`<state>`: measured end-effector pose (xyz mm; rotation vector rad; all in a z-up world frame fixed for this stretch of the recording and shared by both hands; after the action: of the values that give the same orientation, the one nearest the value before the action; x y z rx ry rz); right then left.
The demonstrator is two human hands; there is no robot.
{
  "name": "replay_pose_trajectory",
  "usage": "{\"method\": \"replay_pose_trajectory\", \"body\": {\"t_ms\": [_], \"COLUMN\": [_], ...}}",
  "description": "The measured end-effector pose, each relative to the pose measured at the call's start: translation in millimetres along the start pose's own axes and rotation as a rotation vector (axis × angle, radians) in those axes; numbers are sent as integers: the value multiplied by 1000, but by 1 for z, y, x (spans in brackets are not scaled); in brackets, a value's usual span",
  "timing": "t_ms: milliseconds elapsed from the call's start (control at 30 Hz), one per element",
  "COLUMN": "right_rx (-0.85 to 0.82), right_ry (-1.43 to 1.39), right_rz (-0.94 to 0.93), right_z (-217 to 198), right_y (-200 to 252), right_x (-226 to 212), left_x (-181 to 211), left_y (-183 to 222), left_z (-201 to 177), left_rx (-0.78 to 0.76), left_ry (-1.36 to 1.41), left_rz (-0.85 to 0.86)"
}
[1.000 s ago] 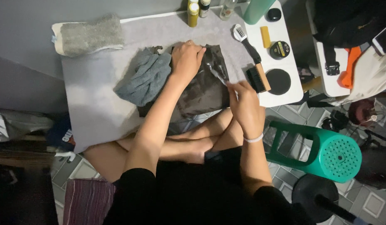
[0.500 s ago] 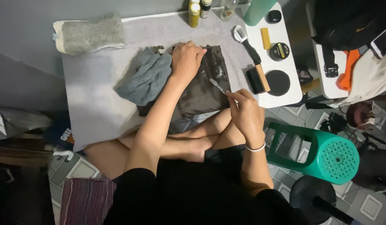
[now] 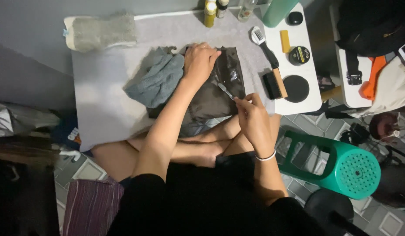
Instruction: Applying sealant or adhesive to the seams of a dark bag using a small applicator tool and wiping it with a cloth.
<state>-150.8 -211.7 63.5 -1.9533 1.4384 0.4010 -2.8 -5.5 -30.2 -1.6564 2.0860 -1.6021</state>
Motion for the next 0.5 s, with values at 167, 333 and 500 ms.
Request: {"method": "replay_pose_trajectory", "body": {"t_ms": [167,333,500], "right_rx": [32,97,-41], "right_ry": [20,-33,-86], "right_rz": [-16,-100,-33], "right_z": [13,31,15], "right_y": [-11,-31,-11], "right_x": [10,10,-3], "left_x": [-3,-6,-6], "left_y": [4,5,7], "left_z": [5,4,6], "left_rx": [20,19,57], "left_ry": [-68,-52,-28], "left_rz": [-1,15,18]}}
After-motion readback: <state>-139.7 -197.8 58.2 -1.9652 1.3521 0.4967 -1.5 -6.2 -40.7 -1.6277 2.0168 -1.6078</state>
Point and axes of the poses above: each hand's wrist, its own y-axis away from the middle knuckle, its own z-axis out of the palm, x = y × z, the point moved 2 cm from there along -y, towards the middle knuckle, and after that the axes turned 13 degrees about x, right-handed, at the moved point
